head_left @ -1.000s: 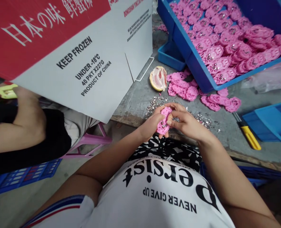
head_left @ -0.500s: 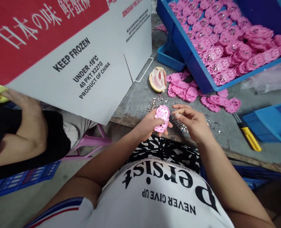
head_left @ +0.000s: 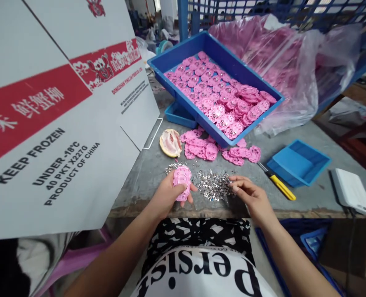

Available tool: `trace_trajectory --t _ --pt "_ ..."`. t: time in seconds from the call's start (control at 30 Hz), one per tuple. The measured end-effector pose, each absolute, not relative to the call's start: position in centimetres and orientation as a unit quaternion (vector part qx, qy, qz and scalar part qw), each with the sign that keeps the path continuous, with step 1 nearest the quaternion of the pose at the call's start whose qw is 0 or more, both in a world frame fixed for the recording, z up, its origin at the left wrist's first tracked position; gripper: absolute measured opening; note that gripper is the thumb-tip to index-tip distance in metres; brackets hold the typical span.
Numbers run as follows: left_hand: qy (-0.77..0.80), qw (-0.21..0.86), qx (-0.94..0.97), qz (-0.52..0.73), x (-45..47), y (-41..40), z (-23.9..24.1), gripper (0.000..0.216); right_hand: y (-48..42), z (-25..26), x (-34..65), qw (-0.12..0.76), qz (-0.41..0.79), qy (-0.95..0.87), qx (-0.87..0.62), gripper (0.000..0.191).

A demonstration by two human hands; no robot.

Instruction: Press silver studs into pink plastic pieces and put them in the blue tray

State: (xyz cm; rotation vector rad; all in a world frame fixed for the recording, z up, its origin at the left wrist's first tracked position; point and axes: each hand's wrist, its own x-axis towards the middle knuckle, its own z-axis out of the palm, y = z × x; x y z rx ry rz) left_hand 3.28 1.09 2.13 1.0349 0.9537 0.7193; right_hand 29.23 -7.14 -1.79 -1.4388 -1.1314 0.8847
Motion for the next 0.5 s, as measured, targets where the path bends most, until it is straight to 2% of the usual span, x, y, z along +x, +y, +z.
trace_trajectory --t 0.13,0.27,0.4,0.5 --pt "0.424 0.683 0.490 0.336 4.6 3.6 3.6 0.039 -8.3 -3.0 31.4 0.533 0.329 -0.447 -0.639 0.036" --pt "0.346 0.695 0.543 0.321 6.7 8.0 6.3 0.040 -9.0 -4.1 33.3 0.512 0.277 -0.454 -0.675 0.039" --pt "0.294 0.712 0.556 0.312 10.3 14.9 9.9 0.036 -9.8 -5.5 34.6 0.479 0.200 -0.494 -0.698 0.041" --pt "0.331 0.656 0.595 0.326 13.6 21.2 12.5 0.031 -10.6 -6.8 34.7 0.464 0.150 -0.518 -0.703 0.035"
